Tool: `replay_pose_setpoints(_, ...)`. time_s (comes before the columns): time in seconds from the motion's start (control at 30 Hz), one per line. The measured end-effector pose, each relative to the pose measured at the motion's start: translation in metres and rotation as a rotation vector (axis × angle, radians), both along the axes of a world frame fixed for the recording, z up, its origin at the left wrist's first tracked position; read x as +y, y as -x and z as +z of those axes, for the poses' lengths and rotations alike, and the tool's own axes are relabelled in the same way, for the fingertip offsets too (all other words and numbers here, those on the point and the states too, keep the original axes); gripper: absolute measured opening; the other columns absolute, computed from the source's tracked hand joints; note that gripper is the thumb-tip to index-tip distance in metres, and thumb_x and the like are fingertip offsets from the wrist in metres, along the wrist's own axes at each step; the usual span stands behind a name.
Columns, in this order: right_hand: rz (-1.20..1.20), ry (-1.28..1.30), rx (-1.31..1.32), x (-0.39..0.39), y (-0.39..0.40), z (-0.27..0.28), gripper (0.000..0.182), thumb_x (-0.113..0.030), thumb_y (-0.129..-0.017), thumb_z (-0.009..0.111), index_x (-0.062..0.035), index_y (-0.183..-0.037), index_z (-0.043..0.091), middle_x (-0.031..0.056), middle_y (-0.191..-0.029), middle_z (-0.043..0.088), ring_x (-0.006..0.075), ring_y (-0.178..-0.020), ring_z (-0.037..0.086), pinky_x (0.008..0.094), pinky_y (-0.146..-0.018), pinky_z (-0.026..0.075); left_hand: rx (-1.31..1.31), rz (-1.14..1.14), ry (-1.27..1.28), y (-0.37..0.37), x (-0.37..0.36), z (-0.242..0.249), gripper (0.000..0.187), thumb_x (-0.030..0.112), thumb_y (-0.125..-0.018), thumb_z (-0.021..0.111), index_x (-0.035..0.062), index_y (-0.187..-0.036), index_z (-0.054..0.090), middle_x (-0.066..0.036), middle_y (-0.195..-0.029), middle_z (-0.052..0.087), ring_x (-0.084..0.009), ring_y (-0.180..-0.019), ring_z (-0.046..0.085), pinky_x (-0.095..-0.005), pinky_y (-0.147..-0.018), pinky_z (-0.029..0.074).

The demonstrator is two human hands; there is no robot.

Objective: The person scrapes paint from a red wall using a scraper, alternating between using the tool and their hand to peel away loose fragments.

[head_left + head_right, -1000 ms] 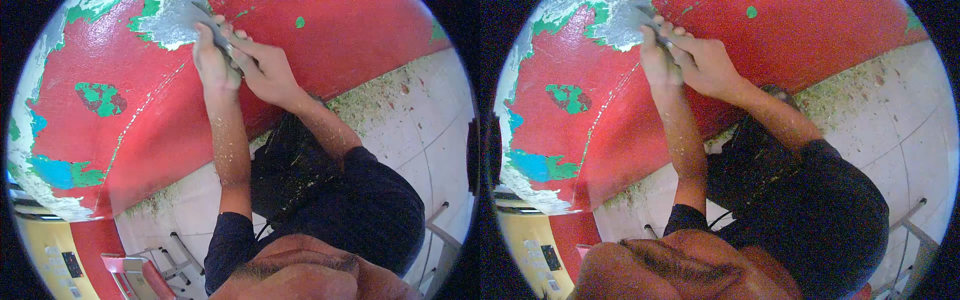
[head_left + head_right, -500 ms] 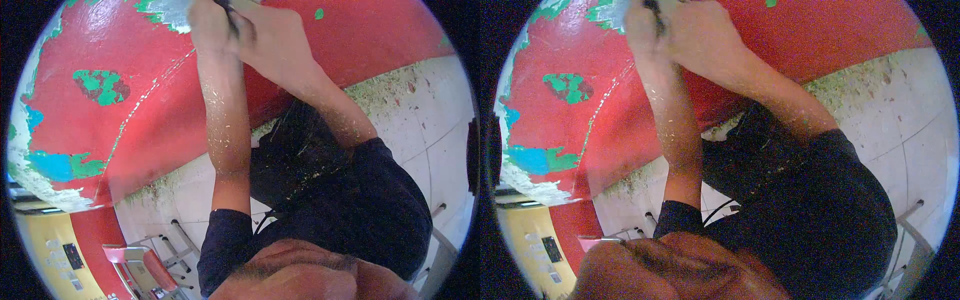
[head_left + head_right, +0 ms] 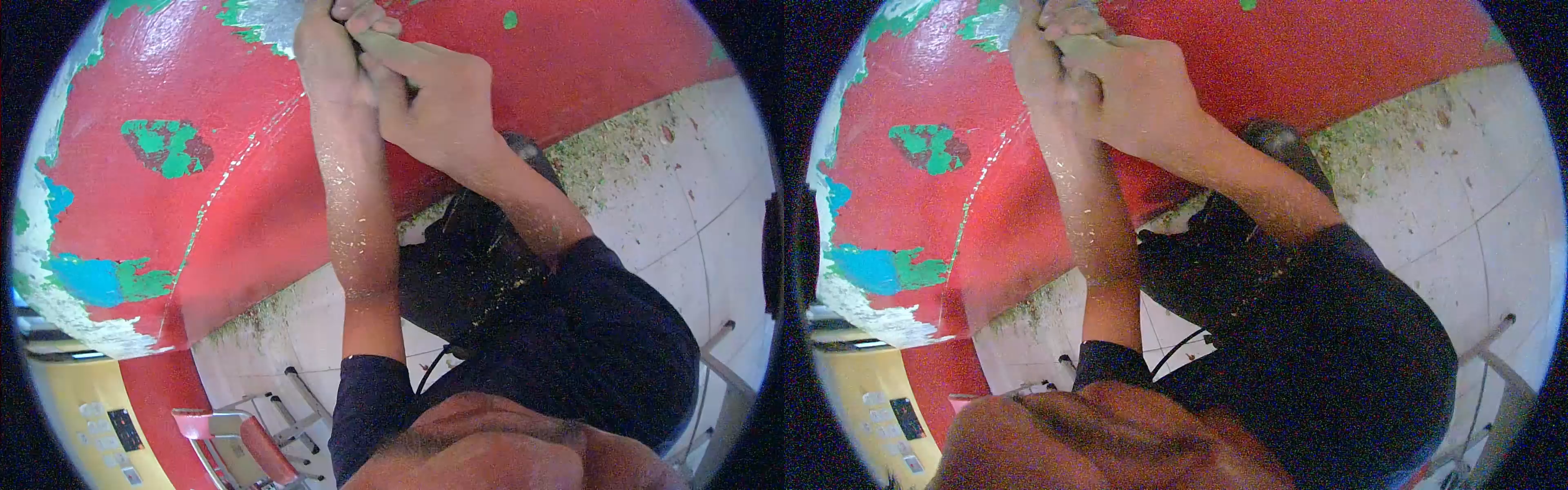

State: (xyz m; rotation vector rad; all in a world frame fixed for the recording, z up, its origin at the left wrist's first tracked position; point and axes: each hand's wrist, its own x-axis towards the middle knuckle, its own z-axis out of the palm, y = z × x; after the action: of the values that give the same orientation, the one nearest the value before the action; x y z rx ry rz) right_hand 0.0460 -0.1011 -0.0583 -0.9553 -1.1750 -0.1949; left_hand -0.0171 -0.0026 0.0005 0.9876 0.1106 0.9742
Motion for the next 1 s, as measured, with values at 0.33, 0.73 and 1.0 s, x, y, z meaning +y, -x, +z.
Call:
replay_pose_setpoints(0.33,-0.136,0.026,-0.189,0.007,-0.004,0.005,0.032,-0.011,-0.080,0.066,-0.0155,-0.112,0.072,0.0135,-0.065,0.059,0.0304,-0.059,0.062,0.0403,-0.054,0.051,0.029,0.183,-0.119,-0.005,-0.005,0.007,0.029,0.037,-0.108,0.042,0.0154,-0.093,0.054,0.007,-0.062,0.046,-0.0048,-0.047,0.045,-0.0222,-0.043,0.041)
replay_pose_setpoints(0.73,-0.141,0.187,-0.234,-0.008,-0.017,0.018,0.030,-0.013,-0.081,0.065,-0.0146,-0.111,0.071,0.0163,-0.070,0.064,0.0345,-0.064,0.066,0.0440,-0.057,0.052,0.113,0.175,0.013,-0.016,-0.010,0.011,0.031,0.039,-0.106,0.047,0.0161,-0.087,0.056,0.007,-0.063,0.048,-0.0064,-0.047,0.045,-0.0240,-0.044,0.043)
replay_pose_setpoints(1.0,-0.177,0.210,-0.285,-0.016,-0.022,0.015,0.030,-0.012,-0.080,0.066,-0.0139,-0.109,0.071,0.0149,-0.064,0.060,0.0348,-0.059,0.063,0.0441,-0.055,0.051,0.330,0.310,-0.073,-0.022,-0.010,0.002,0.035,0.041,-0.107,0.044,0.0178,-0.081,0.053,0.008,-0.058,0.045,-0.0067,-0.044,0.041,-0.0254,-0.041,0.037)
